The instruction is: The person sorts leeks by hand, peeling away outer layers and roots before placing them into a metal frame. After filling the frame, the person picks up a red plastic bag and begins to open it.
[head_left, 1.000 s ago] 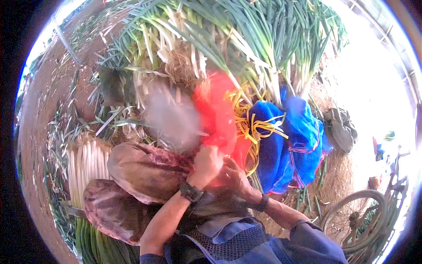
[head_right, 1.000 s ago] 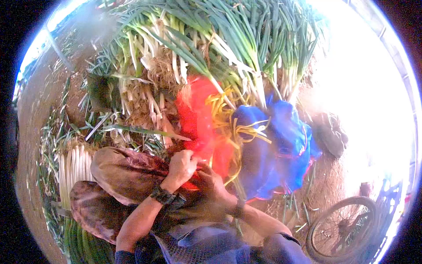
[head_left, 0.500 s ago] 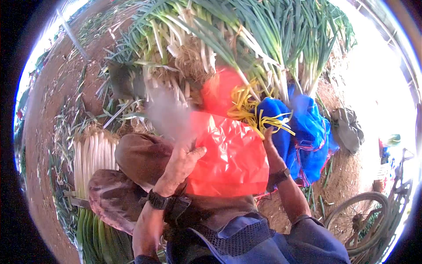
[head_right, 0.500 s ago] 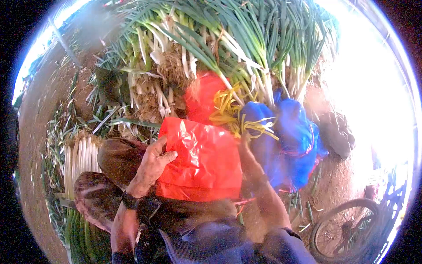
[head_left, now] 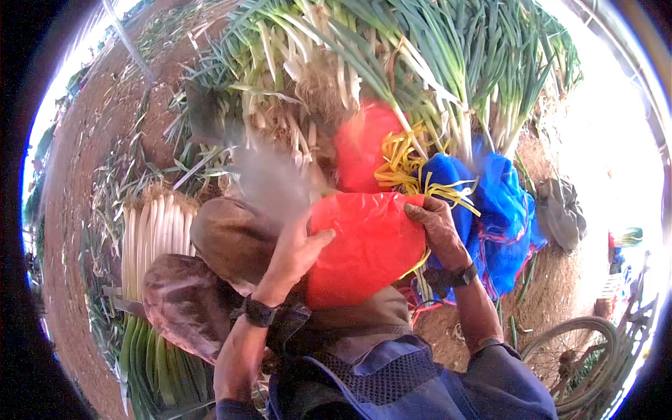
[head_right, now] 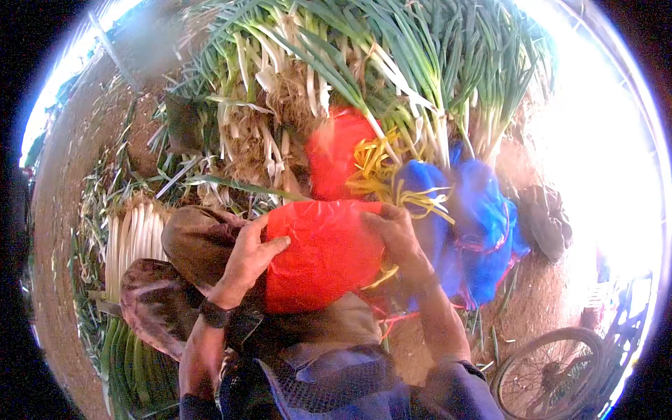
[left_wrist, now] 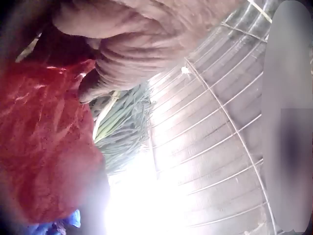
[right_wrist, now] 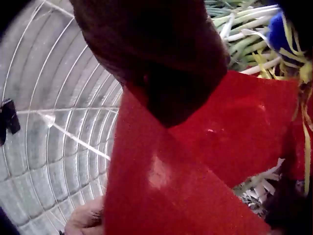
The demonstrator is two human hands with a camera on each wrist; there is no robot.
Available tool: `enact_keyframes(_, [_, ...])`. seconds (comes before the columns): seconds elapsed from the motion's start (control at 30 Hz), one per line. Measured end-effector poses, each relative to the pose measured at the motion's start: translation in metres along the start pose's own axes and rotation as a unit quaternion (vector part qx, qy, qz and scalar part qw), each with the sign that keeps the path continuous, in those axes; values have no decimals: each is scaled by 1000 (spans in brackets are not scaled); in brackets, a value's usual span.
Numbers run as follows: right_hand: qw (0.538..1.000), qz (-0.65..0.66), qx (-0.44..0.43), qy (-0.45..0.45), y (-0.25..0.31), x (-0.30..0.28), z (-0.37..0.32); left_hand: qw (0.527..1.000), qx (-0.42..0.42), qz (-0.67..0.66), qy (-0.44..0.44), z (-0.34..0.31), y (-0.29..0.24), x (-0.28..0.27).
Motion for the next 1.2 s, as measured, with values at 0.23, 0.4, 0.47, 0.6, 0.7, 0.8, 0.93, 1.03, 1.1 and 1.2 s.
enact_keyframes(0.23, [957,-256,-101,-93,24,24,-25,871,253,402,-128,1,-73,12])
enact_keyframes(0.4, [910,-380,-159,-50,26,79,-48,980,140,137,13,20,-48,43])
enact_keyframes(0.47, [916,-373,-150,-18,27,88,-53,987,109,119,12,21,-40,40])
enact_keyframes(0.6, [968,-211,-134,34,19,87,-50,995,15,98,-22,17,-17,32])
enact_keyframes(0.7, [963,-244,-67,-92,12,66,-42,985,96,123,-71,15,-24,19])
enact_keyframes(0.8, [945,-265,-56,-185,26,43,-37,986,-2,112,-123,7,-24,-7])
enact_keyframes(0.93, [967,-106,-140,-185,34,-1,-25,973,-15,-64,-222,-5,-22,-40])
enact_keyframes(1.03, [860,-377,-224,-260,42,-76,13,951,-31,-156,-264,-17,-24,-60])
enact_keyframes(1.1, [885,-297,-255,-252,51,-103,16,950,5,-173,-259,-22,-32,-70])
enact_keyframes(1.2, [818,-330,-330,-335,85,-102,-4,925,60,-284,-245,-37,-40,-88])
Point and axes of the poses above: each hand's wrist, its own z-axis towards the middle knuckle, its own x-axis out of the palm, y = z × x, the point moved 8 cm from there along z, towards the middle knuckle, and after that the axes turned 13 degrees about x, right-handed, at the moved point
